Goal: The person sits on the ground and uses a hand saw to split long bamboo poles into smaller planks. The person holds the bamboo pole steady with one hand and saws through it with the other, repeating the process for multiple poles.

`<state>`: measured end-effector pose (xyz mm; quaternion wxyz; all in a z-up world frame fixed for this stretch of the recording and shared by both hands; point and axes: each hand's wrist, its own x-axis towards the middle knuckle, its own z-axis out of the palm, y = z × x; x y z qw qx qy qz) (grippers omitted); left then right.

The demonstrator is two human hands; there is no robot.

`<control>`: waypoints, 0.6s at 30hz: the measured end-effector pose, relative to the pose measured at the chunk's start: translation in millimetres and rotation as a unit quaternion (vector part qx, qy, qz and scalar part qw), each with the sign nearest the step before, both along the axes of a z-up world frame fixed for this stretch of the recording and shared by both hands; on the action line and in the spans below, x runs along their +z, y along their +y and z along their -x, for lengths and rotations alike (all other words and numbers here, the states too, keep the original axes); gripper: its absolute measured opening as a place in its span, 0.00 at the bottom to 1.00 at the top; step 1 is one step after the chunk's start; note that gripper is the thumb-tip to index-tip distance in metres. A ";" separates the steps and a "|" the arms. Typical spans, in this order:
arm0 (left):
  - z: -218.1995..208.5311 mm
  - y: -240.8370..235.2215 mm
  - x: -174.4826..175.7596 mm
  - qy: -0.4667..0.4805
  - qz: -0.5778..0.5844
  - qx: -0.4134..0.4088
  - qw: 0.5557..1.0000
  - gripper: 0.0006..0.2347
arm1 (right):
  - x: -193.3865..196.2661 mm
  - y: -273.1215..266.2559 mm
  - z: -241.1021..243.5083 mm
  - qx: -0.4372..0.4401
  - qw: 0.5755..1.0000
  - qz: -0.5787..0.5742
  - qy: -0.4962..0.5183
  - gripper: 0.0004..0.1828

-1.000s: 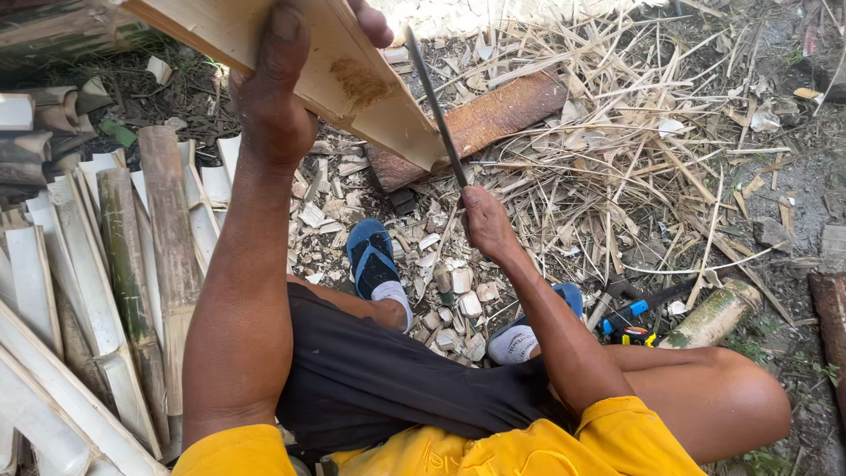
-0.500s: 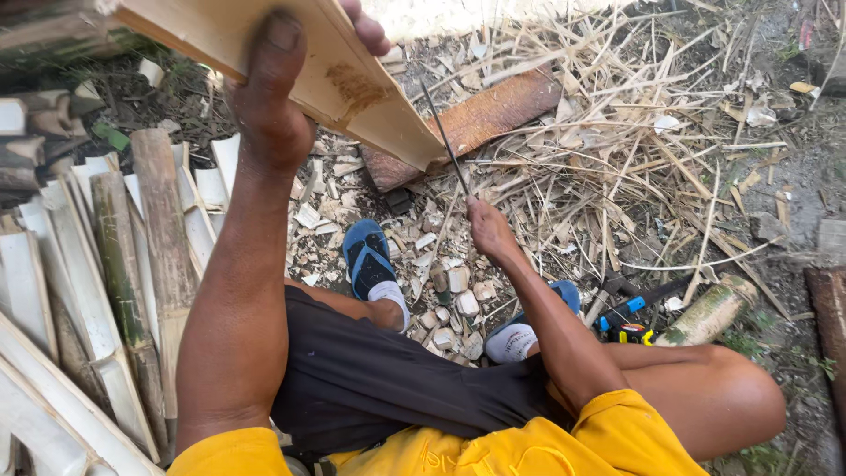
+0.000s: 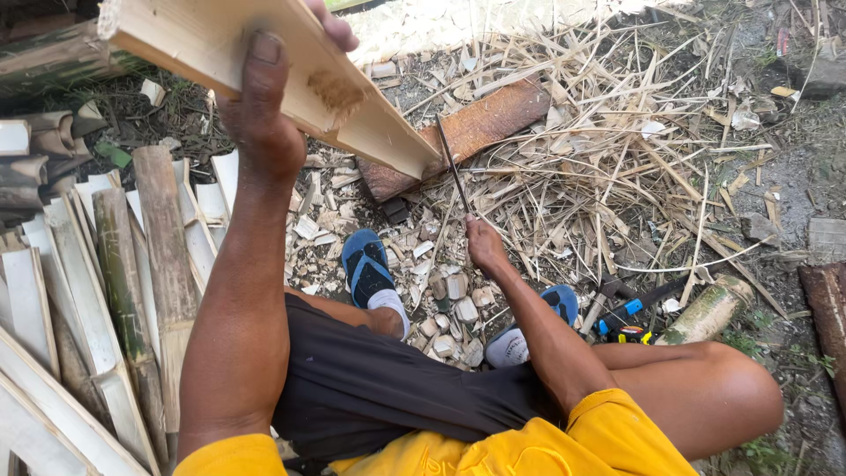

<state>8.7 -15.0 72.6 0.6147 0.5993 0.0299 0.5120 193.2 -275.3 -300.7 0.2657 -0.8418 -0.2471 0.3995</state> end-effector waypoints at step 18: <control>-9.6 -15.1 -41.9 0.054 -0.149 0.265 0.951 0.17 | 155.8 58.9 76.2 0.055 0.976 -0.211 0.011 0.33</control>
